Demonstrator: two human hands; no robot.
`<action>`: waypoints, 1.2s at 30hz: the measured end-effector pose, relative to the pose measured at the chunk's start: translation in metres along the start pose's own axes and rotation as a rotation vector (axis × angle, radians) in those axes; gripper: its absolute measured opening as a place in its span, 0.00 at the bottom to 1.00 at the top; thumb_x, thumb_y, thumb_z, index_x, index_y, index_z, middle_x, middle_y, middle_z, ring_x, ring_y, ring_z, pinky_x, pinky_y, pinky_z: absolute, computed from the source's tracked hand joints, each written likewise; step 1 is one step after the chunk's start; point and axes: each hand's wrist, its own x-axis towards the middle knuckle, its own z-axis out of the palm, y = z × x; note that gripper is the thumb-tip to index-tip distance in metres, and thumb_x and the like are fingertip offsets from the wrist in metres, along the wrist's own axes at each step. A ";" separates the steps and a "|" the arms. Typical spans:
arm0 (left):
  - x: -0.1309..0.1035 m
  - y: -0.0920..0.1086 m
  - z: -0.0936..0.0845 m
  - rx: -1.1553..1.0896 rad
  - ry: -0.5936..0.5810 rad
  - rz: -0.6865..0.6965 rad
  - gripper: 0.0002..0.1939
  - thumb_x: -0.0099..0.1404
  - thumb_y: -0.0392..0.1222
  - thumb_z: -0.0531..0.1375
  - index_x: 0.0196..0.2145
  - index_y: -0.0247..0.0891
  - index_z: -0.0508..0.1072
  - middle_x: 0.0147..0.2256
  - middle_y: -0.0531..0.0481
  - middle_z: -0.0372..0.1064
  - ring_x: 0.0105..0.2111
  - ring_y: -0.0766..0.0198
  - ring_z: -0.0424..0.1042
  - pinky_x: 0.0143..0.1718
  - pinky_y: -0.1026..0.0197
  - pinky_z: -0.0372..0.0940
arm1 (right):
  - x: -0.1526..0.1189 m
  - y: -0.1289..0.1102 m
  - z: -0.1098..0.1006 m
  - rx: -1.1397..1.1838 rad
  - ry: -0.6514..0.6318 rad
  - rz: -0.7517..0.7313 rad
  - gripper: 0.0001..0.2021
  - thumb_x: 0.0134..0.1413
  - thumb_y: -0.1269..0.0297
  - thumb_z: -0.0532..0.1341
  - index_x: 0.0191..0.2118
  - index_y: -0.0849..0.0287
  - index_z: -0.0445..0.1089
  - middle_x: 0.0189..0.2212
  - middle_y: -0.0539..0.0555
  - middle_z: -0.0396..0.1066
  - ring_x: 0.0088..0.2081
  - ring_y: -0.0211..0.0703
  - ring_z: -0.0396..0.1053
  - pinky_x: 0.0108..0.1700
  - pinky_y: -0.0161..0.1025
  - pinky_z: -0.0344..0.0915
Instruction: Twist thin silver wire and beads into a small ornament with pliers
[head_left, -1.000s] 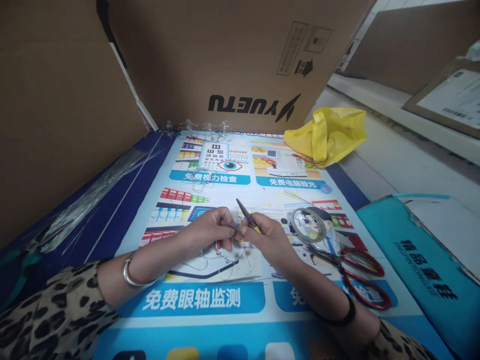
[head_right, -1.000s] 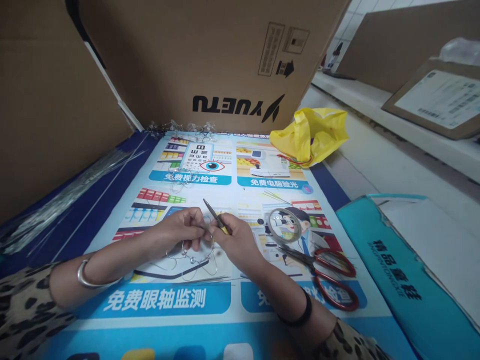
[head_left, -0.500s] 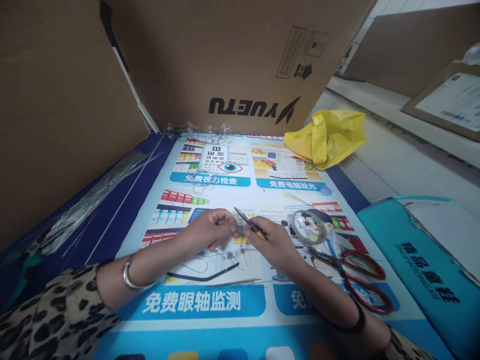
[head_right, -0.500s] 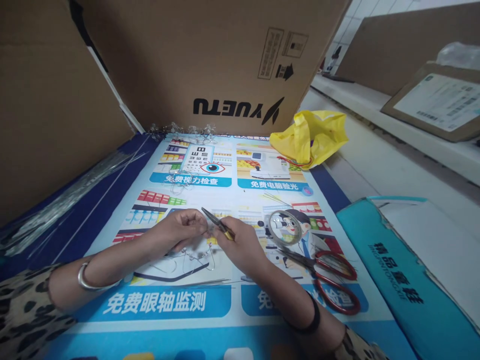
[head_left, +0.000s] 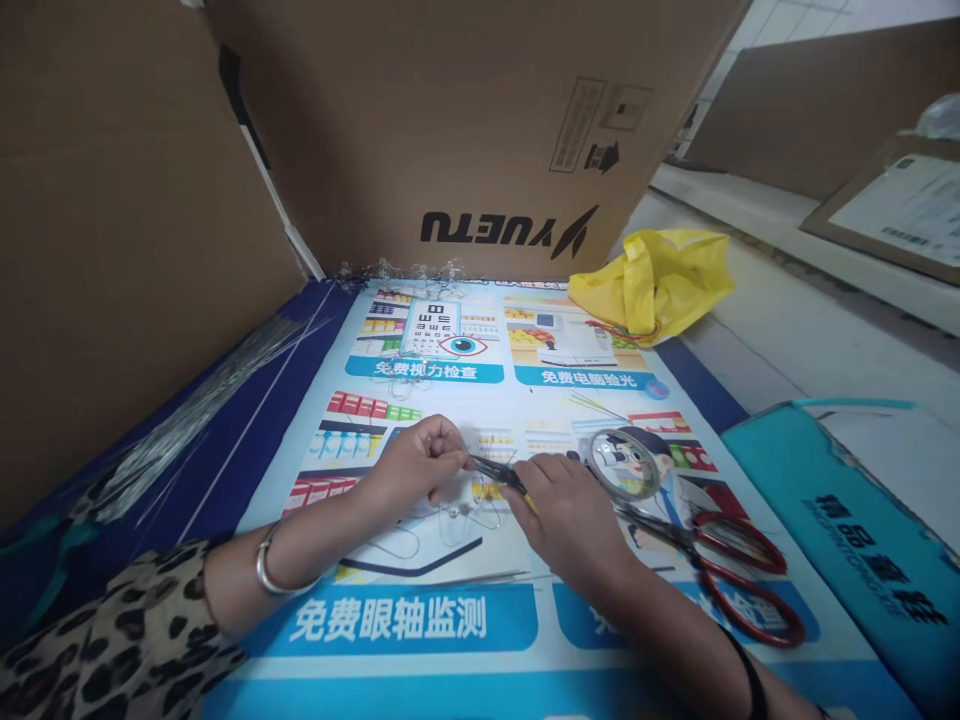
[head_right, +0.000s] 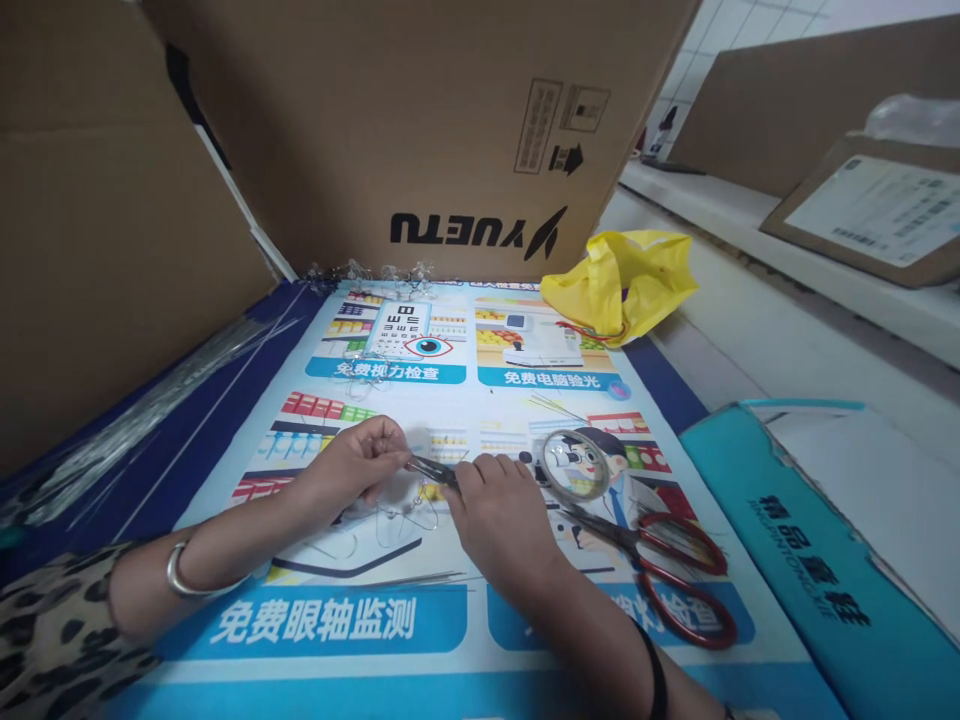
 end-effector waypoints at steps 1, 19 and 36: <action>0.000 -0.001 0.000 -0.006 -0.003 0.007 0.07 0.55 0.39 0.59 0.27 0.38 0.61 0.14 0.63 0.59 0.10 0.76 0.53 0.12 0.72 0.48 | 0.000 -0.001 0.000 -0.020 0.015 -0.006 0.12 0.59 0.61 0.51 0.37 0.61 0.69 0.31 0.58 0.69 0.35 0.47 0.64 0.37 0.40 0.55; -0.002 -0.006 0.008 0.075 0.187 0.170 0.07 0.57 0.39 0.57 0.29 0.40 0.59 0.15 0.61 0.60 0.14 0.71 0.63 0.18 0.69 0.55 | 0.004 -0.015 -0.005 -0.180 0.141 0.019 0.10 0.58 0.62 0.52 0.33 0.60 0.67 0.26 0.57 0.67 0.30 0.45 0.63 0.32 0.40 0.52; -0.006 -0.007 0.007 0.145 0.275 0.343 0.06 0.58 0.39 0.55 0.34 0.40 0.60 0.26 0.57 0.64 0.19 0.72 0.68 0.21 0.69 0.60 | 0.015 -0.028 -0.019 0.134 -0.066 0.258 0.11 0.58 0.59 0.52 0.34 0.58 0.68 0.30 0.54 0.73 0.30 0.43 0.69 0.27 0.35 0.53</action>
